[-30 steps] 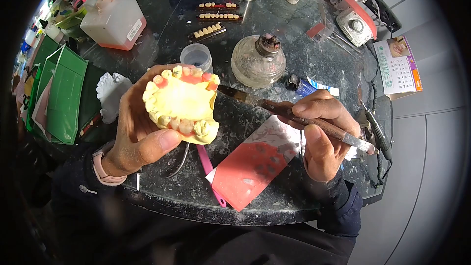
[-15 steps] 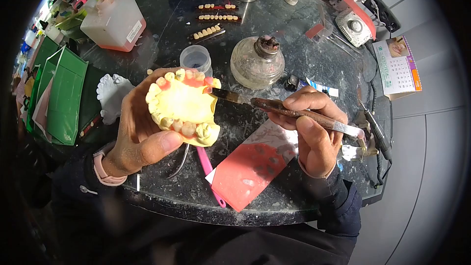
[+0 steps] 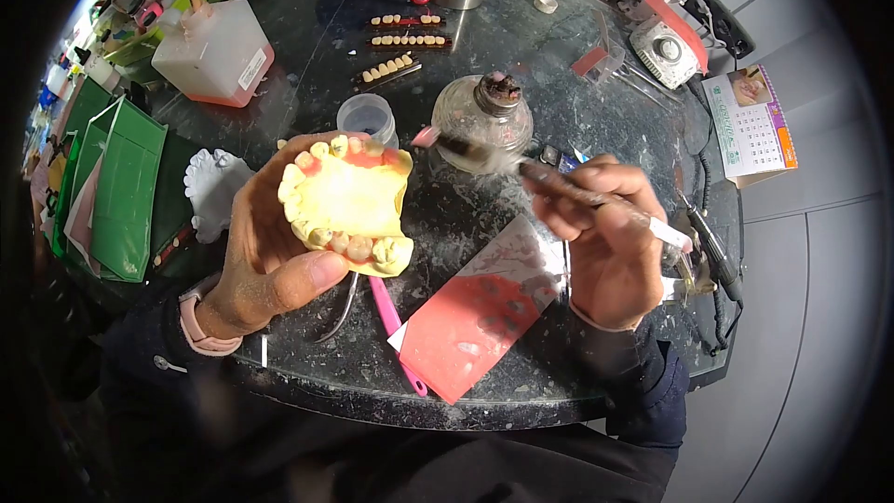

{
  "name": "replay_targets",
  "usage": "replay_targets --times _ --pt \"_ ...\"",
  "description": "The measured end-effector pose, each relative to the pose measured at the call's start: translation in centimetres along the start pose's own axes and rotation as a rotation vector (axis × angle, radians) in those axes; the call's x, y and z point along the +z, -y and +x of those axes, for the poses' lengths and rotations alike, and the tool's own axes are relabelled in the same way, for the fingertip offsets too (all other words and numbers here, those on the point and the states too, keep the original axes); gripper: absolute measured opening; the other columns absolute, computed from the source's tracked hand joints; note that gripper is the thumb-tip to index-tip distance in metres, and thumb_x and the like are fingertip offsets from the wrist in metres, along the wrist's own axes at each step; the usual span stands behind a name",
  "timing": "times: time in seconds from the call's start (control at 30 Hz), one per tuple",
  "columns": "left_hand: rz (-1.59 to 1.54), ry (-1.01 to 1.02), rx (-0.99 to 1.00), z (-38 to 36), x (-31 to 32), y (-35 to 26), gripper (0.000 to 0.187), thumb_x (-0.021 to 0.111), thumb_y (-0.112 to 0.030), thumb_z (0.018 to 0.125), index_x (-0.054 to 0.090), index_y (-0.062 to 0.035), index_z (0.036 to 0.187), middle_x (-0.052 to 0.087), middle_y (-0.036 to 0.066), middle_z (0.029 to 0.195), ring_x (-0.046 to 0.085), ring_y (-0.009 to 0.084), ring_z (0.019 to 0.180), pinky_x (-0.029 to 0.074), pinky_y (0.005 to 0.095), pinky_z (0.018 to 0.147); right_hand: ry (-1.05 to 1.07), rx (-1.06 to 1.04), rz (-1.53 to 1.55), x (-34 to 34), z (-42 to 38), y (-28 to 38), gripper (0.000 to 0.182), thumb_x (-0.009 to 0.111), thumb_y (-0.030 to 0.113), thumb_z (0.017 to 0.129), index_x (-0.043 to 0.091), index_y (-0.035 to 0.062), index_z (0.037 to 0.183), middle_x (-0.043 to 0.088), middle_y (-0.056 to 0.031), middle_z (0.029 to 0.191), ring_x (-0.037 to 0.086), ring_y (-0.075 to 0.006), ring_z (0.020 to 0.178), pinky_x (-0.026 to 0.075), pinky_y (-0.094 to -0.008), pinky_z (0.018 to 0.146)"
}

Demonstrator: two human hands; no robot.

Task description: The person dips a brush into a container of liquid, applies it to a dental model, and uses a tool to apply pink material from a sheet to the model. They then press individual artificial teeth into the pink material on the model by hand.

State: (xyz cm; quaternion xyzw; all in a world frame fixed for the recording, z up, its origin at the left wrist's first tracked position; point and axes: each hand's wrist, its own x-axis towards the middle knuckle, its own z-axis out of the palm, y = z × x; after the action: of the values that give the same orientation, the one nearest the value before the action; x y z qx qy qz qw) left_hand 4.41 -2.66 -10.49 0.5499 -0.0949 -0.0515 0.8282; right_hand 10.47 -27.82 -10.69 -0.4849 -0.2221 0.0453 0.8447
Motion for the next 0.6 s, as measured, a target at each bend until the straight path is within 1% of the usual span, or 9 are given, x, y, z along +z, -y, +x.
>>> replay_targets --times 0.07,0.1,0.2,0.23,0.27,0.37,0.47,0.5,0.6 --pt "-0.012 -0.008 0.022 0.2 0.1 0.0 0.071 0.064 -0.012 0.07 0.031 0.0043 0.13 0.049 0.017 0.123 0.052 0.0206 0.112 0.042 0.0345 0.096 -0.125 -0.068 0.01 0.0 0.1 0.5 0.031 0.045 0.013 0.082 0.05 -0.0095 0.103 0.053 -0.0178 0.095 0.059 -0.0392 0.1 0.053 -0.0393 0.083" --pt "-0.018 -0.009 0.035 0.3 0.2 0.0 0.071 0.064 -0.012 0.07 0.031 0.0042 0.13 0.048 0.017 0.124 0.051 0.0202 0.112 0.042 0.0342 0.097 -0.164 -0.064 -0.035 -0.4 0.2 0.6 0.032 0.045 0.013 0.083 0.051 -0.0085 0.105 0.056 -0.017 0.095 0.059 -0.0375 0.101 0.052 -0.0378 0.085" --pt "-0.011 -0.022 0.044 0.4 0.3 0.0 0.072 0.064 -0.012 0.069 0.03 0.0042 0.131 0.048 0.016 0.124 0.05 0.0196 0.113 0.041 0.0335 0.098 -0.304 -0.086 -0.127 -0.6 0.8 0.6 0.031 0.044 0.013 0.084 0.051 -0.0076 0.106 0.058 -0.0156 0.091 0.059 -0.0358 0.103 0.051 -0.0362 0.087" --pt "-0.081 0.071 0.172 0.5 -0.4 0.8 0.063 0.061 0.005 0.073 0.034 0.002 0.13 0.046 0.014 0.126 0.049 0.0187 0.115 0.045 0.0327 0.096 -0.275 -0.1 -0.1 -1.0 0.8 0.5 0.031 0.044 0.013 0.084 0.051 -0.0073 0.106 0.059 -0.0178 0.094 0.059 -0.0352 0.103 0.051 -0.0357 0.086" --pt "-0.076 0.069 0.164 0.6 -0.5 0.9 0.063 0.061 0.004 0.074 0.033 0.0023 0.13 0.046 0.014 0.126 0.049 0.0188 0.115 0.045 0.033 0.096 -0.255 -0.095 -0.097 -0.9 0.9 0.5 0.029 0.043 0.011 0.085 0.051 -0.0071 0.106 0.061 -0.0209 0.098 0.059 -0.0348 0.103 0.052 -0.0351 0.086" --pt "-0.067 0.059 0.146 0.6 -0.5 0.9 0.064 0.062 0.001 0.075 0.032 0.0039 0.131 0.046 0.016 0.126 0.05 0.0196 0.115 0.045 0.0339 0.096 -0.248 -0.064 -0.052 -1.2 0.8 0.3 0.027 0.042 0.009 0.086 0.051 -0.0063 0.105 0.06 -0.0249 0.102 0.06 -0.0348 0.102 0.052 -0.0351 0.087" --pt "-0.167 -0.016 0.046 0.5 0.0 0.3 0.065 0.064 -0.001 0.075 0.032 0.004 0.131 0.048 0.016 0.125 0.051 0.0198 0.113 0.044 0.0338 0.096 -0.27 -0.055 -0.1 -0.8 0.8 0.2 0.027 0.042 0.01 0.086 0.051 -0.0063 0.105 0.06 -0.025 0.103 0.061 -0.0335 0.101 0.052 -0.0348 0.086" --pt "-0.116 -0.02 0.099 0.5 -0.2 0.5 0.064 0.064 -0.001 0.076 0.032 0.004 0.132 0.049 0.016 0.124 0.053 0.0194 0.111 0.044 0.0333 0.096 -0.275 -0.057 -0.115 -0.8 0.8 0.3 0.027 0.042 0.01 0.086 0.051 -0.0063 0.105 0.06 -0.025 0.103 0.061 -0.0333 0.101 0.052 -0.0347 0.086" --pt "-0.057 -0.071 0.122 0.6 -0.1 0.3 0.062 0.063 0.0 0.077 0.033 0.0044 0.131 0.049 0.016 0.124 0.054 0.0187 0.11 0.044 0.0325 0.096 -0.296 -0.056 -0.15 -0.8 0.9 0.2 0.026 0.042 0.01 0.086 0.052 -0.0063 0.105 0.06 -0.0248 0.103 0.061 -0.0328 0.101 0.052 -0.0346 0.086"
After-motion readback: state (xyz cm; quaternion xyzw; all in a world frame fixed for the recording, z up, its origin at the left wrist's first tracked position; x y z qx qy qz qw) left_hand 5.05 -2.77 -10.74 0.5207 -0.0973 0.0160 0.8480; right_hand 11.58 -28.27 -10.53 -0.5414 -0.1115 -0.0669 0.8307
